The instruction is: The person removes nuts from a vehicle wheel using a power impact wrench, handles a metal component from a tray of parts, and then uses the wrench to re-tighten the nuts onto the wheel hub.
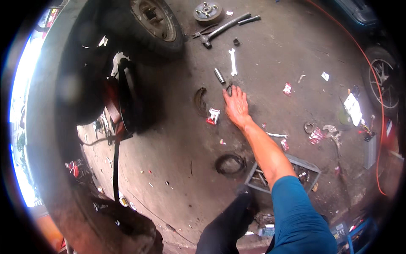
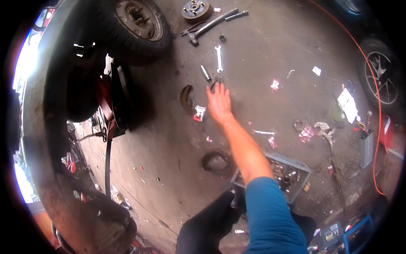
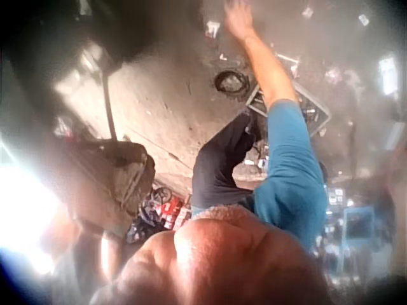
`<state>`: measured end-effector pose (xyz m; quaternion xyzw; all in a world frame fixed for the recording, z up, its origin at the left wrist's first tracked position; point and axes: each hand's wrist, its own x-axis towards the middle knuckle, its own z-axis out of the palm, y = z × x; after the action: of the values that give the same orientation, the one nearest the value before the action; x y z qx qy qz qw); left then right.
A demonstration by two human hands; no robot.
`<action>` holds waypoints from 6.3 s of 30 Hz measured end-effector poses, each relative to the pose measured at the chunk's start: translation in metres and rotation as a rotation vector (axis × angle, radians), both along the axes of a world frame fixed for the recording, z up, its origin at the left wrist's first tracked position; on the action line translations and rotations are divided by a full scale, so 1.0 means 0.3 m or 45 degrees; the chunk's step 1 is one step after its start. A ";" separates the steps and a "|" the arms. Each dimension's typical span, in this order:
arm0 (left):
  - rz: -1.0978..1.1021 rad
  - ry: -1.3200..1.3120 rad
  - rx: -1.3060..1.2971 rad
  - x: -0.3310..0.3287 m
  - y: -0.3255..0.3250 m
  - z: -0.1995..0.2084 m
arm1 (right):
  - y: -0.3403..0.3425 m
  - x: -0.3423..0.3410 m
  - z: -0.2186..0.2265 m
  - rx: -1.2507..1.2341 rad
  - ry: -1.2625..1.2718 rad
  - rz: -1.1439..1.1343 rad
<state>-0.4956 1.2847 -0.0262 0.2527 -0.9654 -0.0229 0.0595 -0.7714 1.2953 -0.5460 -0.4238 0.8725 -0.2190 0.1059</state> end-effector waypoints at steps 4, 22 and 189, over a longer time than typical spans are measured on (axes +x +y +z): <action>-0.017 -0.023 -0.014 -0.006 0.004 -0.024 | -0.200 -0.070 -0.099 0.235 -0.024 0.015; -0.010 0.042 0.011 0.021 -0.049 0.025 | 0.023 -0.016 0.345 -0.853 -1.272 -0.223; 0.199 -0.949 2.274 2.603 -3.495 0.582 | -2.554 2.776 2.329 0.282 -1.650 -0.010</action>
<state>0.2853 0.2361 0.1485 0.2593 -0.5298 -0.6619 -0.4626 0.0613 0.5291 0.1527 -0.1896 0.6509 -0.3392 0.6522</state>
